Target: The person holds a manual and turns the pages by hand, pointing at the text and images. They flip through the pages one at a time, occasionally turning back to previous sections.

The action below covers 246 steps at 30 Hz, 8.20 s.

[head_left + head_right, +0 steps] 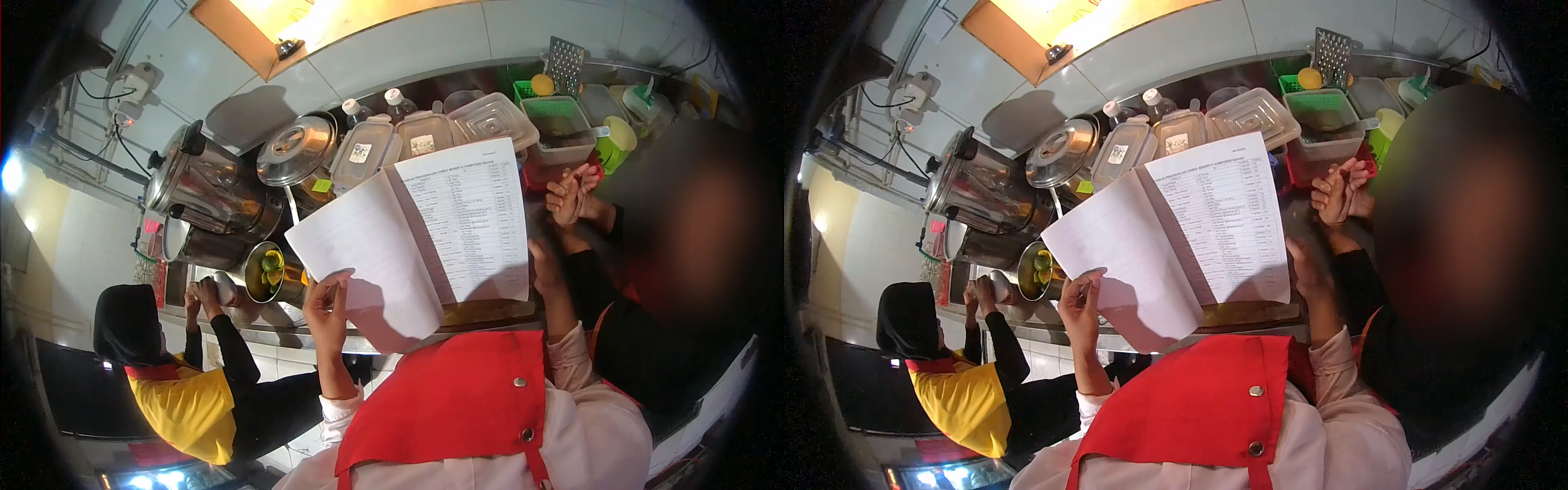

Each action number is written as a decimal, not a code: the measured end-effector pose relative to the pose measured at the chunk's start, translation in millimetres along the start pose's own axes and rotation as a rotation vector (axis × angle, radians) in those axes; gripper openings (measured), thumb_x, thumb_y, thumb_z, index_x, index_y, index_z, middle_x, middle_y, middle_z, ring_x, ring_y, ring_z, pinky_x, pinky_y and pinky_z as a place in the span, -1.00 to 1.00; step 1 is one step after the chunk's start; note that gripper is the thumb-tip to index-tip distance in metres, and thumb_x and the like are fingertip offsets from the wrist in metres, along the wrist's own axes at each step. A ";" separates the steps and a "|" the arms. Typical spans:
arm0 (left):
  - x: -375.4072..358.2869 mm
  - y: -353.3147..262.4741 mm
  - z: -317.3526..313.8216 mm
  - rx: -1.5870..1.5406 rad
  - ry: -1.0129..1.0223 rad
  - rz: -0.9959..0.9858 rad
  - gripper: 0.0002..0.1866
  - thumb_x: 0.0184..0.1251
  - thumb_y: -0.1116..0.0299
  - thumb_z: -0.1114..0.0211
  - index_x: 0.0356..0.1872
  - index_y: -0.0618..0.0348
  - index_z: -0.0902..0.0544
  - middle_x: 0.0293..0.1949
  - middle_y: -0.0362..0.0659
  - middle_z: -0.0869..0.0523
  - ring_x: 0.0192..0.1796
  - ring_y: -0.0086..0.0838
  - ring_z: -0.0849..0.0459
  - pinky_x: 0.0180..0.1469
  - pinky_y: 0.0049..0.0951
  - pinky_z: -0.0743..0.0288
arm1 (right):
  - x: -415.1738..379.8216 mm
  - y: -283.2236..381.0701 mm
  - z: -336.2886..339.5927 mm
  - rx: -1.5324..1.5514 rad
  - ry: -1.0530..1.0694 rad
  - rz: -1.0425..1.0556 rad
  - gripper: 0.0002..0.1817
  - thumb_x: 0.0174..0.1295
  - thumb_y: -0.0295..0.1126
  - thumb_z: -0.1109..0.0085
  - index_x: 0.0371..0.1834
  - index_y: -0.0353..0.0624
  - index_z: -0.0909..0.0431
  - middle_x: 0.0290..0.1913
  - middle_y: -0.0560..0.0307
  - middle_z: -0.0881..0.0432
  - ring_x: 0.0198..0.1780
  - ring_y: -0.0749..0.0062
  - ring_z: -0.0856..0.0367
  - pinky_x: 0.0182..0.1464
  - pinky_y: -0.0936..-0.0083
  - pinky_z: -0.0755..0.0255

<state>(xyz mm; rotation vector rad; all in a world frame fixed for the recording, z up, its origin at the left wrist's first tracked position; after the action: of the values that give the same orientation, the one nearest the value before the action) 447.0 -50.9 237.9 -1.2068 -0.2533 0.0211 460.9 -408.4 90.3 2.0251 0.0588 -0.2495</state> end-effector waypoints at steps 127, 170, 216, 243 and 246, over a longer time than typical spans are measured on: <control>-11.0 -1.6 -5.3 0.019 0.045 -0.085 -0.78 0.31 0.58 -0.11 -0.14 0.25 -0.70 -0.15 -0.21 -0.58 -0.22 -0.60 -0.59 -0.22 -0.65 -0.44 | -9.4 6.0 -8.2 -0.057 -0.012 0.037 -0.75 0.30 -0.27 -0.07 -0.21 -0.19 -0.67 -0.28 0.24 -0.67 -0.28 0.58 -0.57 -0.22 0.61 -0.37; -18.1 -6.8 -24.6 -0.015 0.141 -0.026 -0.83 0.37 0.53 -0.12 -0.15 0.31 -0.66 -0.07 -0.17 -0.62 -0.06 -0.53 -0.60 -0.01 -0.58 -0.42 | -9.5 -6.0 -0.8 -0.034 0.005 0.038 -0.74 0.15 -0.38 -0.14 -0.15 -0.28 -0.64 -0.20 0.14 -0.67 -0.19 0.49 -0.58 -0.08 0.54 -0.39; -13.0 13.1 -1.4 -0.404 -0.387 0.032 -0.91 0.40 0.41 -0.10 -0.32 0.16 -0.49 -0.38 -0.34 -0.51 -0.29 -0.69 -0.42 -0.19 -0.63 -0.30 | -5.6 14.9 -21.0 0.320 0.053 0.020 -0.74 0.39 -0.33 0.00 -0.03 -0.24 -0.56 -0.09 0.15 -0.66 -0.07 0.55 -0.59 0.02 0.62 -0.40; -13.3 12.7 -0.6 -0.402 -0.345 -0.017 -0.96 0.37 0.49 -0.07 -0.24 0.19 -0.49 -0.28 -0.27 -0.55 -0.25 -0.67 -0.47 -0.16 -0.63 -0.33 | -4.9 -5.2 -30.2 0.564 0.463 0.042 -0.59 0.42 -0.31 0.17 0.21 -0.34 -0.39 0.14 0.00 -0.54 0.14 0.33 -0.51 0.20 0.45 -0.35; -13.2 10.9 -1.5 -0.411 -0.358 -0.009 -0.96 0.36 0.49 -0.07 -0.25 0.19 -0.49 -0.29 -0.27 -0.55 -0.25 -0.67 -0.47 -0.16 -0.63 -0.33 | -3.4 -5.6 -23.6 0.552 0.376 0.042 -0.58 0.44 -0.27 0.19 0.22 -0.32 -0.40 0.14 0.04 -0.54 0.15 0.37 -0.50 0.23 0.48 -0.32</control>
<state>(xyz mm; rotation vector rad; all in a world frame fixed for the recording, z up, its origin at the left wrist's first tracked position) 435.8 -50.4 224.9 -1.6094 -0.5982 0.1859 460.2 -384.6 96.3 2.5976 0.1998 0.1671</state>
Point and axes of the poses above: each hand's wrist, its own x-axis towards the middle knuckle, its own z-axis out of the back of the hand, y = z × x, the point moved 3 cm from there along x, towards the middle knuckle
